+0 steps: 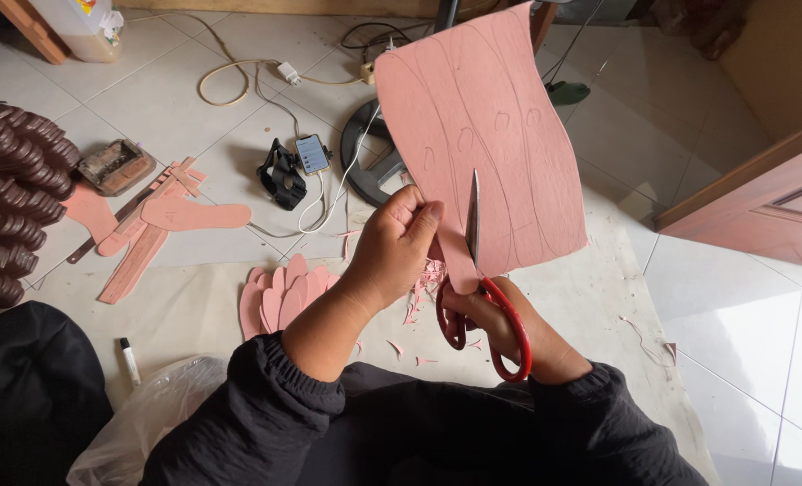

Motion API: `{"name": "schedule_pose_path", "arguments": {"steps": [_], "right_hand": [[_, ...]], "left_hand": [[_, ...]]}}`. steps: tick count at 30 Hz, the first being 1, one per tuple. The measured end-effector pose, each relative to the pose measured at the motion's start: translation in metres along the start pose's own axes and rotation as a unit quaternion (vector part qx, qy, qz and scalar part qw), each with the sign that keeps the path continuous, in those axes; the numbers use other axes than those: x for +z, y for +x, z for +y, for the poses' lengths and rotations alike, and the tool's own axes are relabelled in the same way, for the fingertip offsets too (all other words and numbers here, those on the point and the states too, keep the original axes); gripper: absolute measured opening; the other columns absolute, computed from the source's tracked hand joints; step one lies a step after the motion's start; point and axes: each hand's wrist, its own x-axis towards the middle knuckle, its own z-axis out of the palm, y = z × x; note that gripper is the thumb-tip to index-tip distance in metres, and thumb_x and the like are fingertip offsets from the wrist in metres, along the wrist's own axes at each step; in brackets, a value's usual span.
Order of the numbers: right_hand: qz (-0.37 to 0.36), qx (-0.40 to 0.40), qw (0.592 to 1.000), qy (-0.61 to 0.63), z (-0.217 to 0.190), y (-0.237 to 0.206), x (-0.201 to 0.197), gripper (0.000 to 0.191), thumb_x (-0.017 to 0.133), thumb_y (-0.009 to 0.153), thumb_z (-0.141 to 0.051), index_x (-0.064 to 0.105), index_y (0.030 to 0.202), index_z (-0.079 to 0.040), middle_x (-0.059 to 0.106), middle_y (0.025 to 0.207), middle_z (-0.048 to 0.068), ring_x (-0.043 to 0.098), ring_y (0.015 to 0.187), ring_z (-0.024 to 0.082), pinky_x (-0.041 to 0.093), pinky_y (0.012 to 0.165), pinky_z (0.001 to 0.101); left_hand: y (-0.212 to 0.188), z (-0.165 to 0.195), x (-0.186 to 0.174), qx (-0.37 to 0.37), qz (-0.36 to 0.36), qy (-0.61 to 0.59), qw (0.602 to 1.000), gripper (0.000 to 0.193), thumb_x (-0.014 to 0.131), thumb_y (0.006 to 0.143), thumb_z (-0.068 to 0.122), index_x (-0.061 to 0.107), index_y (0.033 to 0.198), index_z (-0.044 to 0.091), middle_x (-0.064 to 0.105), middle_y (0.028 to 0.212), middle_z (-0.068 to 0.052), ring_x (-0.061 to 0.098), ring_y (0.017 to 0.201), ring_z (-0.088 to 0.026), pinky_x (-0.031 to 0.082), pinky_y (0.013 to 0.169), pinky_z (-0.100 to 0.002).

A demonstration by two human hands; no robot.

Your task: The person cuts a pink foam sheet along pre-drawn outlines using red-handled scissors. They rotate the sheet to follow the lines and separate individual shapes, placing finished pieces on the floor.

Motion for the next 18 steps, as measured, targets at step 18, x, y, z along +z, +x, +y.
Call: {"name": "schedule_pose_path", "arguments": {"steps": [18], "right_hand": [[0.001, -0.051, 0.998, -0.021, -0.009, -0.009, -0.006, 0.028, 0.062, 0.093, -0.021, 0.064, 0.076, 0.0, 0.063, 0.061, 0.006, 0.06, 0.054, 0.015, 0.05, 0.052, 0.0311]], "left_hand": [[-0.006, 0.008, 0.006, 0.039, -0.011, -0.025, 0.999, 0.025, 0.052, 0.109, 0.02, 0.061, 0.116, -0.001, 0.072, 0.103, -0.007, 0.066, 0.092, -0.008, 0.056, 0.084, -0.025]]}}
